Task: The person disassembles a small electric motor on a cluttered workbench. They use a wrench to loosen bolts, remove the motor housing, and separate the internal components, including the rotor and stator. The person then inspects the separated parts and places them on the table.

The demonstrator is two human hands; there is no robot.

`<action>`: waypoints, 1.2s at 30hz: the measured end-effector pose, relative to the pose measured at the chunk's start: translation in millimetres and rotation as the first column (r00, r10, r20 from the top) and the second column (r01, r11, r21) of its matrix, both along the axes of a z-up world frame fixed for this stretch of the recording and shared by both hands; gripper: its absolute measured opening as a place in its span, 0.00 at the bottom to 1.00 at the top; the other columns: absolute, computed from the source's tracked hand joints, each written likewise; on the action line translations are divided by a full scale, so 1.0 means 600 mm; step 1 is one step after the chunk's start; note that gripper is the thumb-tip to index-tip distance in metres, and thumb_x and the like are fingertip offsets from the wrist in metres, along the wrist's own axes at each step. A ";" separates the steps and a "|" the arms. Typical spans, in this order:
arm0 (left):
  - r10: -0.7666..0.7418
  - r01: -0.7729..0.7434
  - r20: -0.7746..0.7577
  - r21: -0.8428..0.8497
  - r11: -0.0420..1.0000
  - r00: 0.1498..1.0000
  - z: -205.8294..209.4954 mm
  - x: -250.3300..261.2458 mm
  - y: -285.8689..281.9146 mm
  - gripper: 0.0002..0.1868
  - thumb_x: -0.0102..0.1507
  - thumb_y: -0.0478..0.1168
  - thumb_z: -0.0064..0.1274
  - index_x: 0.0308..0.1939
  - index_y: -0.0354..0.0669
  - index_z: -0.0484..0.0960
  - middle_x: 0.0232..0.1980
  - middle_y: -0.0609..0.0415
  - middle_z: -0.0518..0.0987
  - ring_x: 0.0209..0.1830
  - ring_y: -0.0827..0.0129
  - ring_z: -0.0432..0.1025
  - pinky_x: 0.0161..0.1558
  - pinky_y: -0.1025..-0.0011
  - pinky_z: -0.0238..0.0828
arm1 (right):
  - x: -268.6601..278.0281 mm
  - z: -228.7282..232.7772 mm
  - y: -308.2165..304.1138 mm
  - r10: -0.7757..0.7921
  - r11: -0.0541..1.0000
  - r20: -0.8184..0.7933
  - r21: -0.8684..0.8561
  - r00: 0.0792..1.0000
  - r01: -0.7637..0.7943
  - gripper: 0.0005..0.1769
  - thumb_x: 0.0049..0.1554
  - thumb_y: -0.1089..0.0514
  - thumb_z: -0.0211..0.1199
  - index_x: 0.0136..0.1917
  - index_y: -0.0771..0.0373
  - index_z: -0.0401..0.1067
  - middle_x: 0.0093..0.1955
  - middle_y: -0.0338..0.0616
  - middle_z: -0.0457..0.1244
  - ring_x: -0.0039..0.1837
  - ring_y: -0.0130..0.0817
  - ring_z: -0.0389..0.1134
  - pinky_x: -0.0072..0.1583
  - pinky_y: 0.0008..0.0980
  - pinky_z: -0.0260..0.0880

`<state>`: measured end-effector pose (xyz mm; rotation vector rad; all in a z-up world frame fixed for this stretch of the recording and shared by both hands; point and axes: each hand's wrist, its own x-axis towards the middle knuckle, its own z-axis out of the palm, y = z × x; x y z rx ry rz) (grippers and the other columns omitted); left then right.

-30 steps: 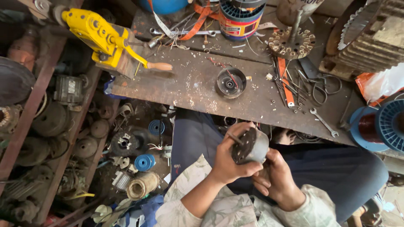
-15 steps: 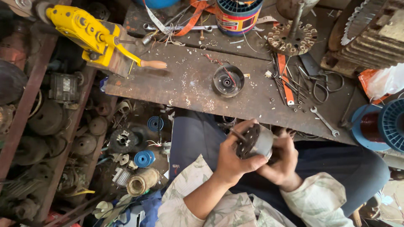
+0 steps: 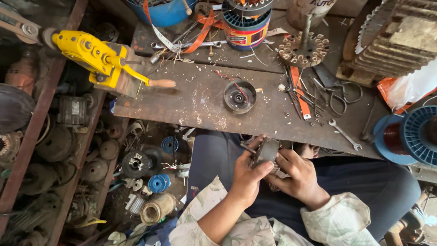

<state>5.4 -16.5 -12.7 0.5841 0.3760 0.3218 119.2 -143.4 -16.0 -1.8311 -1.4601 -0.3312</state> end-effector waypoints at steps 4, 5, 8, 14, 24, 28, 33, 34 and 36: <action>-0.039 0.038 0.022 0.045 0.998 0.999 -0.001 0.008 0.000 0.47 0.53 0.37 0.70 0.75 0.35 0.66 0.64 0.49 0.75 0.62 0.66 0.70 0.66 0.66 0.66 | -0.016 0.010 0.001 -0.027 0.997 -0.203 0.064 0.979 0.041 0.34 0.41 0.58 0.76 0.58 0.65 0.64 0.46 0.52 0.68 0.40 0.38 0.71 0.39 0.35 0.71; -0.058 0.056 0.026 0.088 0.995 0.998 -0.002 0.006 -0.002 0.48 0.53 0.38 0.70 0.75 0.35 0.66 0.63 0.50 0.75 0.61 0.65 0.70 0.65 0.65 0.67 | -0.024 0.009 -0.001 0.018 0.993 -0.325 0.116 0.946 0.021 0.30 0.46 0.58 0.74 0.58 0.65 0.63 0.46 0.49 0.68 0.39 0.35 0.70 0.39 0.34 0.70; -0.135 0.129 0.008 0.236 0.963 0.991 -0.002 0.002 0.010 0.50 0.51 0.42 0.70 0.75 0.39 0.65 0.65 0.50 0.73 0.62 0.66 0.70 0.65 0.67 0.66 | -0.043 0.005 0.007 0.241 0.944 -0.903 0.304 0.356 0.131 0.24 0.51 0.57 0.69 0.57 0.66 0.64 0.43 0.48 0.67 0.33 0.32 0.67 0.34 0.32 0.67; -0.141 0.039 0.104 0.655 0.754 0.985 0.014 0.001 0.052 0.48 0.55 0.45 0.72 0.75 0.36 0.68 0.74 0.46 0.69 0.76 0.63 0.65 0.81 0.64 0.59 | -0.054 0.037 0.010 0.241 0.964 -0.945 0.206 -0.222 0.168 0.22 0.47 0.56 0.68 0.53 0.65 0.66 0.44 0.51 0.66 0.35 0.37 0.66 0.35 0.34 0.67; 0.041 -0.109 0.138 0.537 0.837 0.990 0.190 0.006 0.111 0.56 0.50 0.51 0.77 0.76 0.36 0.66 0.71 0.48 0.72 0.71 0.64 0.68 0.74 0.63 0.65 | 0.087 0.148 0.108 0.249 0.955 0.274 0.088 0.929 -0.282 0.18 0.44 0.55 0.68 0.44 0.66 0.68 0.49 0.60 0.65 0.43 0.51 0.69 0.40 0.42 0.71; 0.034 -0.114 0.138 0.628 0.770 0.990 0.203 0.009 0.116 0.50 0.52 0.48 0.77 0.73 0.35 0.69 0.63 0.48 0.75 0.67 0.63 0.70 0.73 0.64 0.65 | 0.104 0.108 0.127 0.287 0.884 0.326 0.271 0.901 -0.380 0.23 0.52 0.51 0.69 0.48 0.70 0.62 0.51 0.61 0.66 0.46 0.54 0.73 0.42 0.42 0.74; 0.042 -0.183 0.181 0.906 0.381 0.983 0.206 0.007 0.121 0.46 0.50 0.45 0.76 0.70 0.42 0.73 0.67 0.48 0.73 0.70 0.60 0.70 0.73 0.65 0.65 | 0.011 0.079 0.099 0.418 0.888 -0.672 0.445 0.611 -0.117 0.33 0.60 0.45 0.66 0.61 0.74 0.57 0.53 0.57 0.65 0.47 0.48 0.72 0.46 0.39 0.72; 0.026 -0.165 0.167 0.912 0.375 0.986 0.208 0.007 0.129 0.46 0.50 0.46 0.77 0.70 0.43 0.73 0.67 0.49 0.74 0.70 0.59 0.70 0.73 0.65 0.66 | -0.001 0.081 0.092 0.401 0.910 -0.840 0.410 0.365 -0.056 0.33 0.60 0.45 0.66 0.62 0.73 0.57 0.54 0.57 0.65 0.48 0.47 0.72 0.47 0.39 0.72; -0.024 -0.138 0.156 0.928 0.346 0.987 0.214 0.005 0.142 0.46 0.50 0.47 0.77 0.69 0.45 0.73 0.68 0.50 0.74 0.71 0.60 0.71 0.73 0.65 0.67 | -0.010 0.088 0.076 0.331 0.944 -0.939 0.330 -0.094 0.028 0.33 0.60 0.45 0.66 0.63 0.72 0.58 0.56 0.55 0.65 0.51 0.45 0.72 0.50 0.39 0.72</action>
